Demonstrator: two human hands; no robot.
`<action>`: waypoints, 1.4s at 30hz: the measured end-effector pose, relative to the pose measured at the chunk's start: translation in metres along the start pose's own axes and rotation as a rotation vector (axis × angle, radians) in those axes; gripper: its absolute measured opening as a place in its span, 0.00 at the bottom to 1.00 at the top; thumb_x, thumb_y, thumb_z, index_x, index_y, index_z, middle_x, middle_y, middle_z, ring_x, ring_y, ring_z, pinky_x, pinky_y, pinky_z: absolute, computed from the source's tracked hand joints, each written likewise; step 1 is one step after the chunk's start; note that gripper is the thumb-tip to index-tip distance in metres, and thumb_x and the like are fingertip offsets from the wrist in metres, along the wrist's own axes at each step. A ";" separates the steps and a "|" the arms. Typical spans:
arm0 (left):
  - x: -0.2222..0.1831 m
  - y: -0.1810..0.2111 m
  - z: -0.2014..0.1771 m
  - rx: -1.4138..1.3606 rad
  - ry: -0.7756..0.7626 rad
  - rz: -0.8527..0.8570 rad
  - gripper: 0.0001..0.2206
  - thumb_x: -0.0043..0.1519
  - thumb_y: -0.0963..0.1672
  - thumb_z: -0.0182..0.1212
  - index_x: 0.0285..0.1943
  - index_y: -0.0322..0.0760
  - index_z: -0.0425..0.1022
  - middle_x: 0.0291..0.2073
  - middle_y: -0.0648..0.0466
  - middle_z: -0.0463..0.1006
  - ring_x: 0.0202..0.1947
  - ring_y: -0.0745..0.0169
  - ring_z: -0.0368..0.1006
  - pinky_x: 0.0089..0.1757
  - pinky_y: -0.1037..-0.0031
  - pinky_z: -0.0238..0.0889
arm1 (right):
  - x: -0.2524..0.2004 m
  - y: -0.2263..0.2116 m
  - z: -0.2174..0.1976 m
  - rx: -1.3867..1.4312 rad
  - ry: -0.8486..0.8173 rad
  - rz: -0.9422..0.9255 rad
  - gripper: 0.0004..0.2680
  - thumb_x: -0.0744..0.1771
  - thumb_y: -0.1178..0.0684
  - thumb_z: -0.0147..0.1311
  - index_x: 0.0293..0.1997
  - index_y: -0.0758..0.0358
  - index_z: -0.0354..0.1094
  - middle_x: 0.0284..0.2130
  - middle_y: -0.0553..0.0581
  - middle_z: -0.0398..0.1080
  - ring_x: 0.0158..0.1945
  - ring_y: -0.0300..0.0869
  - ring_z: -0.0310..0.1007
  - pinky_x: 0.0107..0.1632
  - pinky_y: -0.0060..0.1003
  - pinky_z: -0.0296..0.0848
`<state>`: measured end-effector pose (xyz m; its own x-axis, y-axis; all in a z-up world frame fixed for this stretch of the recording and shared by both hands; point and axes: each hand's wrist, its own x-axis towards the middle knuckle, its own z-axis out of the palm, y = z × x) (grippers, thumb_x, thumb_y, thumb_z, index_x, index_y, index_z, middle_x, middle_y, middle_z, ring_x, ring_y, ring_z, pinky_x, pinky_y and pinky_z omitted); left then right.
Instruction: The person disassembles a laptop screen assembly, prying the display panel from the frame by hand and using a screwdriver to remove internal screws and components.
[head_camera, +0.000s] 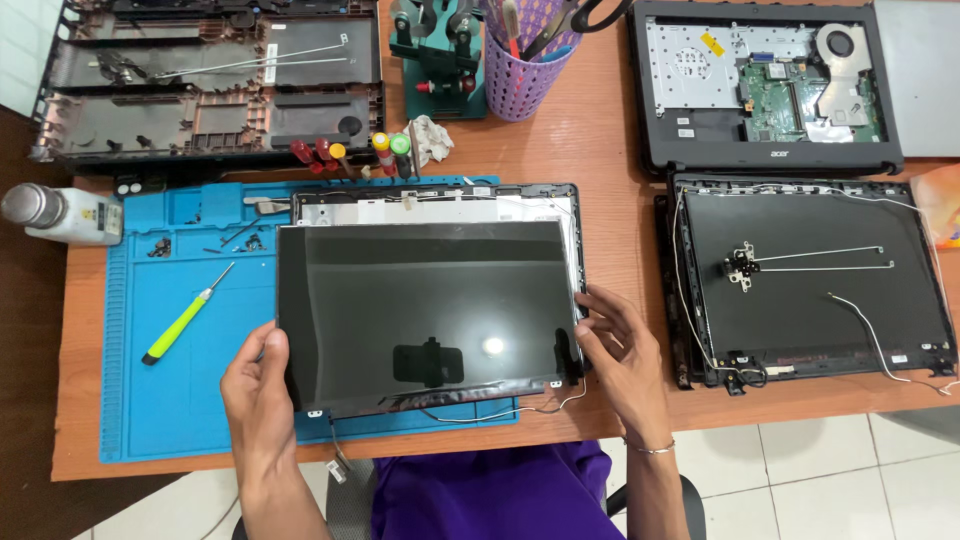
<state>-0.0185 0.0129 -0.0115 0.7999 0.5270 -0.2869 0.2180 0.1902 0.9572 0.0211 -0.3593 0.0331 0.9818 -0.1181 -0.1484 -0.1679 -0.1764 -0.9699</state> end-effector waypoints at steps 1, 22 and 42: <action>-0.001 0.000 -0.001 -0.022 -0.006 -0.012 0.16 0.72 0.44 0.54 0.63 0.24 0.73 0.42 0.48 0.80 0.41 0.71 0.75 0.44 0.80 0.66 | 0.000 -0.001 0.001 0.002 -0.004 -0.003 0.19 0.65 0.63 0.57 0.65 0.66 0.64 0.57 0.59 0.73 0.47 0.34 0.74 0.54 0.33 0.76; -0.004 -0.034 -0.042 -0.102 0.102 -0.035 0.15 0.70 0.44 0.58 0.62 0.28 0.75 0.34 0.58 0.74 0.37 0.78 0.67 0.42 0.84 0.61 | -0.003 -0.015 0.021 0.096 -0.137 0.190 0.20 0.64 0.61 0.58 0.64 0.68 0.62 0.39 0.56 0.80 0.39 0.34 0.78 0.43 0.29 0.76; -0.017 -0.001 -0.026 -0.210 0.018 -0.001 0.16 0.71 0.44 0.55 0.61 0.24 0.73 0.50 0.47 0.80 0.49 0.65 0.76 0.52 0.75 0.68 | 0.003 0.018 -0.008 0.192 -0.193 0.187 0.07 0.69 0.55 0.52 0.45 0.68 0.72 0.23 0.53 0.76 0.24 0.34 0.75 0.27 0.28 0.74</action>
<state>-0.0466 0.0256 -0.0082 0.7891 0.5410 -0.2907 0.0962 0.3586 0.9285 0.0200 -0.3702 0.0163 0.9373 0.0597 -0.3435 -0.3452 0.0204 -0.9383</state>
